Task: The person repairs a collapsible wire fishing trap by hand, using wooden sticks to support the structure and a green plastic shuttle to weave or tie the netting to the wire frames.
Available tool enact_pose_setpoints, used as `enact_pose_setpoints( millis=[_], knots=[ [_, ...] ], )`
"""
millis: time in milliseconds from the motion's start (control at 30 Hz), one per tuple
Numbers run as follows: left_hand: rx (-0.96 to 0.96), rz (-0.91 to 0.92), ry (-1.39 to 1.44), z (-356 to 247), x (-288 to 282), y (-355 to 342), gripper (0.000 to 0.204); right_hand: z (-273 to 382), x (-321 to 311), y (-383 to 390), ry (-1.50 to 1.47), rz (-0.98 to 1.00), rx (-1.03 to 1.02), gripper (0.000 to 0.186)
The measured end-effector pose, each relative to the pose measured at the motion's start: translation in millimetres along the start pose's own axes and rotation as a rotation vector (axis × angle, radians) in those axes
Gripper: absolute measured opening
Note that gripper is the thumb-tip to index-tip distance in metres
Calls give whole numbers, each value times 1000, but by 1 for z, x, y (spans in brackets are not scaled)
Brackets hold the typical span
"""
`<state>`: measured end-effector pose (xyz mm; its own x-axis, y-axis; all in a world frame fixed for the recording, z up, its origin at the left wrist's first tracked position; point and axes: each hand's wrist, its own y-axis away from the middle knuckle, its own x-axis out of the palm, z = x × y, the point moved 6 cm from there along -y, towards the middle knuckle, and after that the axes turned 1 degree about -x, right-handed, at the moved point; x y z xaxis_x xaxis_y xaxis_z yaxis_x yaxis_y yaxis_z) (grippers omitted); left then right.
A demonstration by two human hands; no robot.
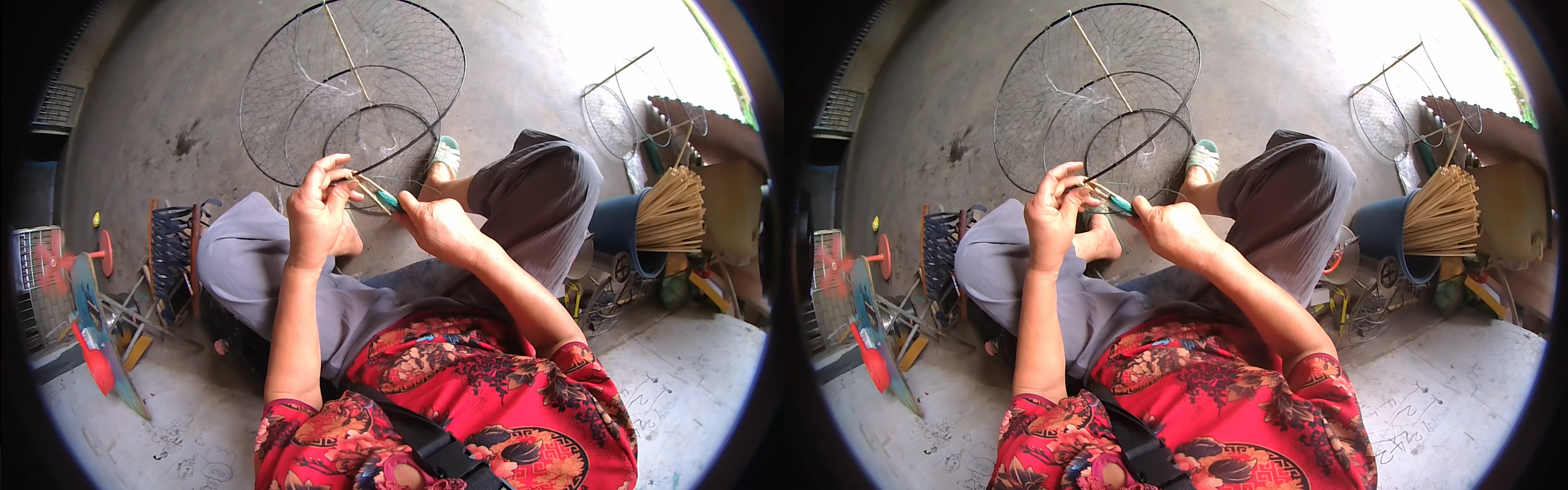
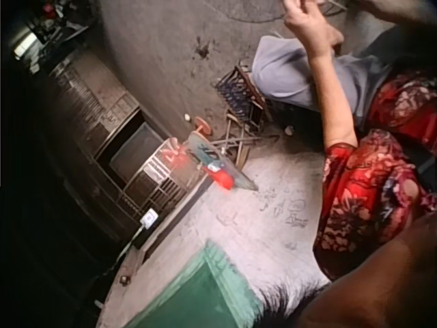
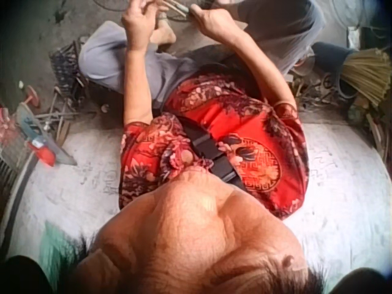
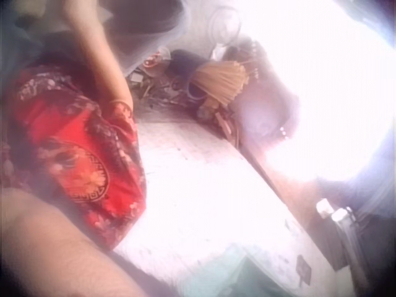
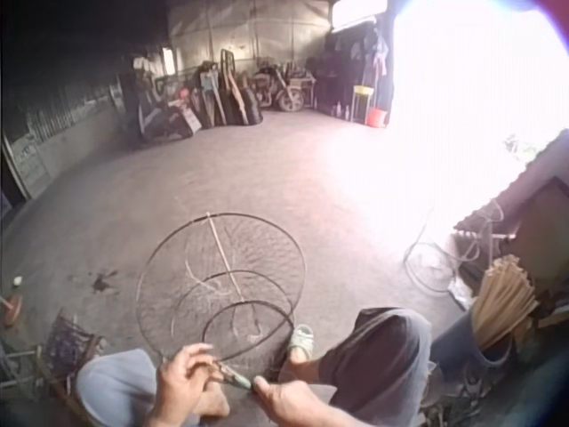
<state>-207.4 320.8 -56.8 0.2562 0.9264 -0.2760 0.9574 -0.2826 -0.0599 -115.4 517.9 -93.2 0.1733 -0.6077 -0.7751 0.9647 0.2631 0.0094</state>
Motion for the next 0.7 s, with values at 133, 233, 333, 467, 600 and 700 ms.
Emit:
enact_pose_setpoints(
  millis=[133, 233, 333, 467, 600, 700],
  knots=[
    [-40, 87, -57, 8, 6, -3, 31, -14, 6, -36, -1016, -197, 51, 20],
    [-15, 37, -75, -3, 5, -1, 28, -8, -8, -26, -1022, -307, 77, 26],
    [107, 10, -66, -11, 4, -6, 28, 47, -101, -22, -196, -536, 3, 35],
    [280, -105, -212, -5, 9, 1, 39, 109, -62, -71, 180, -462, -380, 28],
    [161, 8, -12, -5, 7, -1, 31, 192, -41, 9, -329, -189, -673, 21],
    [131, -21, 27, 12, 7, -1, 21, 76, 10, 22, -927, 2, 135, 29]
  ],
)
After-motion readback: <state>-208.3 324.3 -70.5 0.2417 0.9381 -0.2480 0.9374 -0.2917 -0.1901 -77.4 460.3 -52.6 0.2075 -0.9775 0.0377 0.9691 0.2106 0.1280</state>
